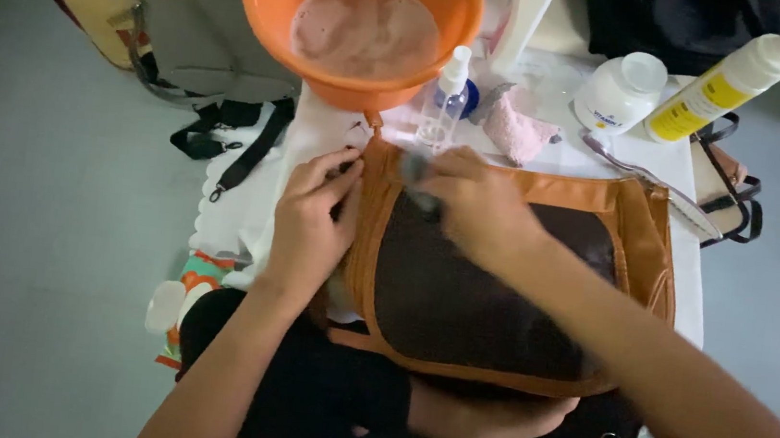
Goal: Cleaning the mesh area of a leather bag using a cleaning solution and a toothbrush.
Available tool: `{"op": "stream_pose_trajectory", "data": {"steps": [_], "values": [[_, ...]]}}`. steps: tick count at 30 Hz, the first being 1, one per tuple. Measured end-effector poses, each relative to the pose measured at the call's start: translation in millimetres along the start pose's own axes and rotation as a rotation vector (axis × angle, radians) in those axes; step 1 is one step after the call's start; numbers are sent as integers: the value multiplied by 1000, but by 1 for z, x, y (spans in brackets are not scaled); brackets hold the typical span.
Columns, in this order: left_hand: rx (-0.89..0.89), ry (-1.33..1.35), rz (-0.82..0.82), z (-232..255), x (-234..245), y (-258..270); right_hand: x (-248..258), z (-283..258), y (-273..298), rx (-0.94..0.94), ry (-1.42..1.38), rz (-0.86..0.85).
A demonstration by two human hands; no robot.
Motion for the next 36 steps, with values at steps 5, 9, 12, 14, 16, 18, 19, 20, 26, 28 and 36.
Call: {"op": "stream_pose_trajectory", "data": {"steps": [5, 9, 12, 14, 16, 18, 19, 20, 26, 28, 36], "values": [[-37, -12, -9, -6, -7, 4, 55, 63, 81, -102, -18, -126], [-50, 2, -6, 4, -4, 2, 75, 98, 125, -406, 161, -248], [-50, 11, -7, 5, -5, 1, 61, 93, 113, -475, 187, -243], [-38, -2, -1, -3, -12, 5, 42, 71, 86, -399, 145, -190], [-31, -17, 4, -7, -14, 4, 26, 55, 58, -323, 104, -132], [-41, -73, 24, -2, -14, 3, 7, 31, 34, -71, -81, -125], [-49, -65, 17, 4, -13, 3, -12, 19, 24, -83, -77, -121], [1, -19, 10, 4, -12, 3, -26, 7, 14, -80, 67, -65], [-22, -100, -7, -1, -19, 7, -32, 6, 23, 7, 102, -29], [-16, -114, -18, -2, -19, 6, -7, 20, 48, -21, -9, -76], [0, -70, -4, -3, -19, 6, 70, 75, 159, -247, 151, -163]]}}
Point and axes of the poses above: each hand's wrist, its own y-axis away from the middle knuckle, its own x-axis out of the back of the hand, z = x × y, the point moved 9 cm from there along -y, towards the middle knuckle, and after that the axes turned 7 degrees about -z, right-handed, at the moved point
